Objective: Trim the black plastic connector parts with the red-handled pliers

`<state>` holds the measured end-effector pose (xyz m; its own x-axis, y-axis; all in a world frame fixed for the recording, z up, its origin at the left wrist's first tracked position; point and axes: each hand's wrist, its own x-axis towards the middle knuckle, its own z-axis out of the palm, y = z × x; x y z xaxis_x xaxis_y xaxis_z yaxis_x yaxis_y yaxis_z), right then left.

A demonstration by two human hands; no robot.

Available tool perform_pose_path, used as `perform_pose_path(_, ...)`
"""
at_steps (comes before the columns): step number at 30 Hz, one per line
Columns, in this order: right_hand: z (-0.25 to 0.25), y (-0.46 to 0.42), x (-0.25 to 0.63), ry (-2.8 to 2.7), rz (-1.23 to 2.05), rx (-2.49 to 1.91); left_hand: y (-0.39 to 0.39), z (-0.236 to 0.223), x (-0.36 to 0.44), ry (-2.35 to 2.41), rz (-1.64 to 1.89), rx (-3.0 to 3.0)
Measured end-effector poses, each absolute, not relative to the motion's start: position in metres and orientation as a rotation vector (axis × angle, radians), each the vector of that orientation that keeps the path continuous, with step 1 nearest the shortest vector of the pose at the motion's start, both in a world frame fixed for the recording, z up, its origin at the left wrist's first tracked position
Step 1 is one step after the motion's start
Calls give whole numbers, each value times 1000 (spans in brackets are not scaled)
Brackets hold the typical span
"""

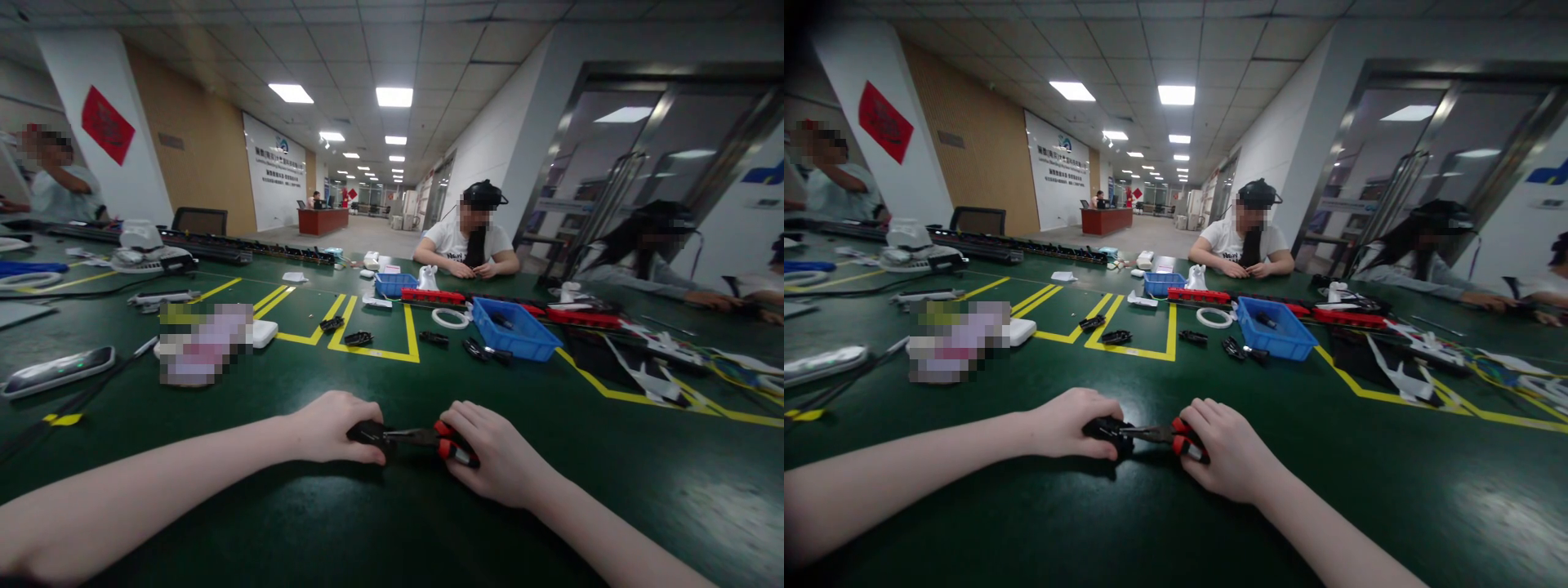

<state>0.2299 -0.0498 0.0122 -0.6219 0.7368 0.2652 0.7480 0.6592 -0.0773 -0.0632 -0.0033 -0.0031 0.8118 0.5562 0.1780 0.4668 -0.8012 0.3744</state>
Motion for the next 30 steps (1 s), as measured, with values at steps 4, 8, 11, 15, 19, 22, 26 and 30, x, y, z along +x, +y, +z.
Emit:
perform_pose_path(4,11,-50,230,-2601,-59,-1194,-1,-5,-64,742,400,2701)
perform_pose_path(8,10,-50,230,-2598,-49,-1198,-1,-6,-64,752,397,2696)
perform_pose_path(11,10,-50,231,-2594,-36,-1204,-1,-5,-64,759,382,2699)
perform_pose_path(15,10,-50,230,-2588,-8,-1212,-2,-2,-63,740,367,2698)
perform_pose_path(19,10,-49,230,-2585,21,-1214,-3,-2,-63,713,369,2704)
perform_pose_path(22,10,-48,230,-2584,39,-1218,-3,-3,-63,705,378,2706)
perform_pose_path(26,11,-48,230,-2582,51,-1232,-3,-2,-63,712,375,2698)
perform_pose_path(30,12,-49,230,-2584,50,-1239,-4,-1,-63,734,376,2694)
